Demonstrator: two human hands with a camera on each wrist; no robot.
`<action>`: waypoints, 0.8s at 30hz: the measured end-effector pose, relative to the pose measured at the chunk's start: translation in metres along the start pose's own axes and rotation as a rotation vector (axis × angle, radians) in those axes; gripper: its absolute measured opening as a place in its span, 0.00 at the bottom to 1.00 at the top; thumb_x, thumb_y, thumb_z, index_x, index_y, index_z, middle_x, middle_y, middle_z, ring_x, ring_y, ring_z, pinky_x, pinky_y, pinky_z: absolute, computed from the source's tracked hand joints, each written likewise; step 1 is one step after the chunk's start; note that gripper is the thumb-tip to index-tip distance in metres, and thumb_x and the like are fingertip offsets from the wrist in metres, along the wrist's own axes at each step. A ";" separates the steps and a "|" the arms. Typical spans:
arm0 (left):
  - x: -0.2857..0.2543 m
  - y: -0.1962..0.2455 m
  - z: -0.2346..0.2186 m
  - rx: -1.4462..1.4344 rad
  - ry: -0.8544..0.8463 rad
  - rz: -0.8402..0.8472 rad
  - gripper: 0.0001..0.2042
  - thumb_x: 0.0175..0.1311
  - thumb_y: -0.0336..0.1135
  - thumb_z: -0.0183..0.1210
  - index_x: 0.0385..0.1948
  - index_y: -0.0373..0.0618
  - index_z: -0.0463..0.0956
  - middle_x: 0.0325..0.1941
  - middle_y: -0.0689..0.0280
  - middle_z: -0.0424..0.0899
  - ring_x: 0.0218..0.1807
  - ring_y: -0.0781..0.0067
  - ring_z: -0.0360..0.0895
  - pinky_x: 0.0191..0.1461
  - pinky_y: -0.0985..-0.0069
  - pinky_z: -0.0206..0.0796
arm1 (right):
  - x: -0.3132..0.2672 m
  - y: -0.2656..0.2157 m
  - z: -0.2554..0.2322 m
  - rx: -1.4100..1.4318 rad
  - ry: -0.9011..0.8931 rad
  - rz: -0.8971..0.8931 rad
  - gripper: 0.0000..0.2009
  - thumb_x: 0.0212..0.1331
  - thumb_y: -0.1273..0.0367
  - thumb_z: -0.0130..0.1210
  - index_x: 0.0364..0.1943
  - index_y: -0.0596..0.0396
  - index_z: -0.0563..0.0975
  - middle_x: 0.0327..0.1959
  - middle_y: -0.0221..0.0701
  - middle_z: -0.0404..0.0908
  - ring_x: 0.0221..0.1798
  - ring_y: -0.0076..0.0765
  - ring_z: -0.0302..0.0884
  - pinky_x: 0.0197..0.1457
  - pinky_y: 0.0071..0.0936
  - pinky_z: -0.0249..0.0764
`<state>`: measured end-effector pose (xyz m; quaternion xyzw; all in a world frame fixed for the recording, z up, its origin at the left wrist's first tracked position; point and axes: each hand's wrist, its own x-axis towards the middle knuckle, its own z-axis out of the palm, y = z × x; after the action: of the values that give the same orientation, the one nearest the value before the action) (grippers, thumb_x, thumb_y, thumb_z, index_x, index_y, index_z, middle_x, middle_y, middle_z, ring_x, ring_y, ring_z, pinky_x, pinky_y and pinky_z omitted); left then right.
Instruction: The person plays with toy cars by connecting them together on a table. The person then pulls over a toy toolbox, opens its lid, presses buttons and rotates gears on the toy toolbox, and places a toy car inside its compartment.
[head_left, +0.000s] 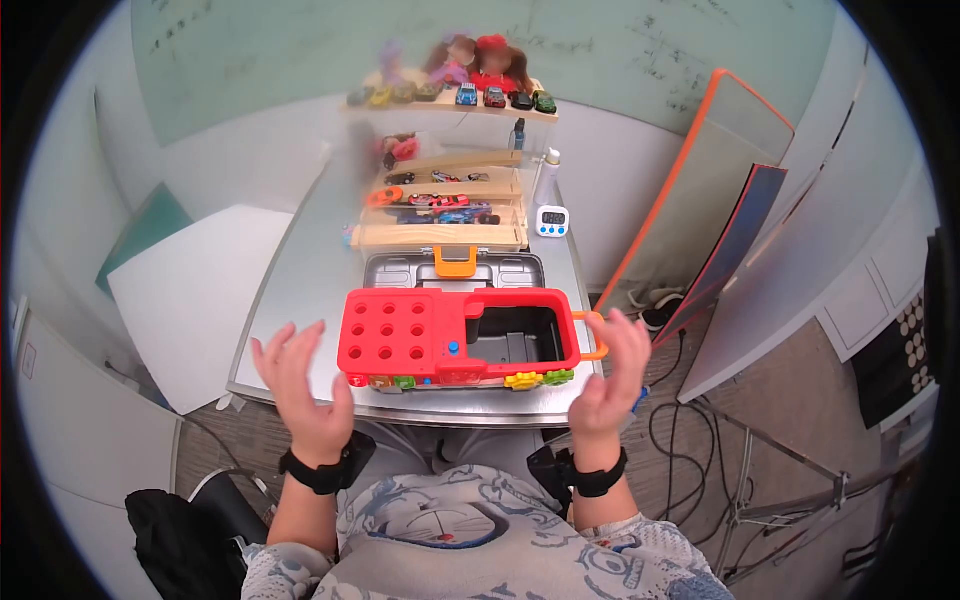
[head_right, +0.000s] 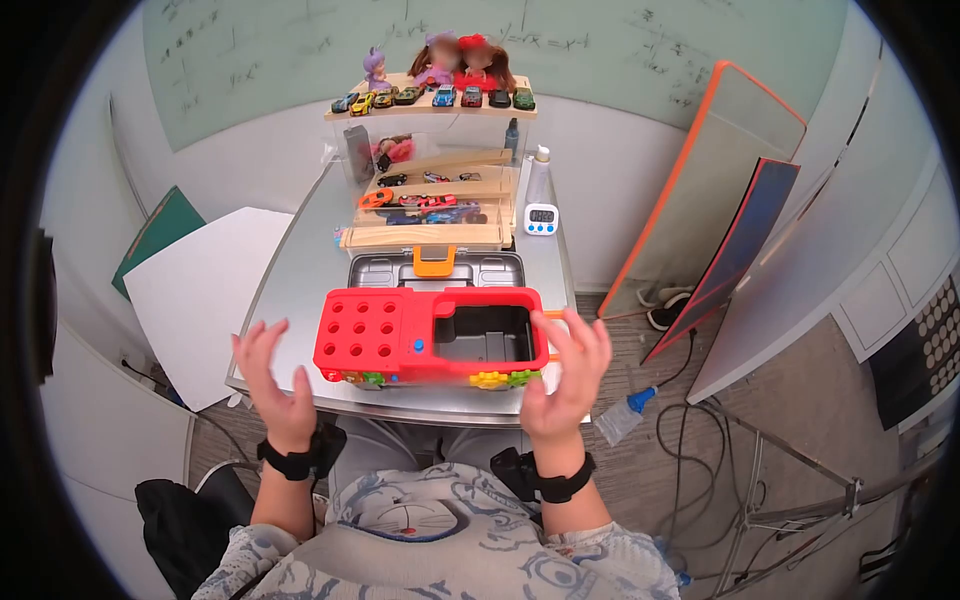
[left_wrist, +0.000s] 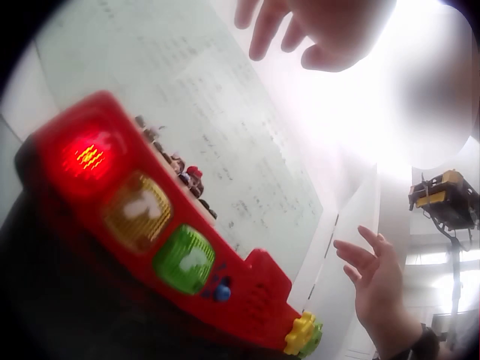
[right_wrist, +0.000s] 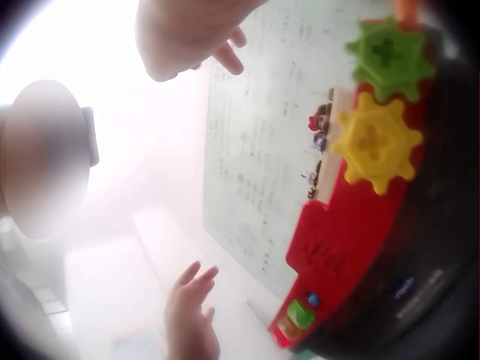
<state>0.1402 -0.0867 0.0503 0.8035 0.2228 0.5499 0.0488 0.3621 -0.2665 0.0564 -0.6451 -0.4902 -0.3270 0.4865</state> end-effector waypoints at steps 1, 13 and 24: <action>-0.003 0.001 0.000 0.010 -0.016 -0.015 0.22 0.43 0.29 0.55 0.46 0.43 0.70 0.50 0.62 0.73 0.58 0.57 0.63 0.66 0.47 0.31 | -0.005 -0.001 0.004 0.002 0.001 -0.003 0.20 0.53 0.63 0.44 0.50 0.57 0.69 0.47 0.35 0.77 0.58 0.44 0.66 0.65 0.47 0.48; -0.011 -0.020 -0.001 0.062 0.059 -0.083 0.14 0.44 0.28 0.54 0.37 0.44 0.74 0.50 0.57 0.71 0.55 0.55 0.66 0.67 0.49 0.33 | -0.009 0.013 0.002 0.084 0.211 0.086 0.19 0.55 0.62 0.43 0.47 0.59 0.71 0.46 0.41 0.74 0.49 0.45 0.71 0.59 0.42 0.58; 0.004 0.005 -0.016 0.064 0.054 0.060 0.16 0.44 0.30 0.53 0.39 0.45 0.73 0.49 0.59 0.74 0.56 0.56 0.65 0.66 0.45 0.32 | 0.002 -0.013 0.001 0.145 0.073 -0.025 0.17 0.53 0.61 0.47 0.43 0.56 0.71 0.41 0.38 0.77 0.44 0.41 0.73 0.60 0.44 0.54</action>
<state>0.1281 -0.0925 0.0615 0.7960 0.2173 0.5650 0.0006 0.3506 -0.2639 0.0617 -0.5896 -0.5024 -0.3202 0.5454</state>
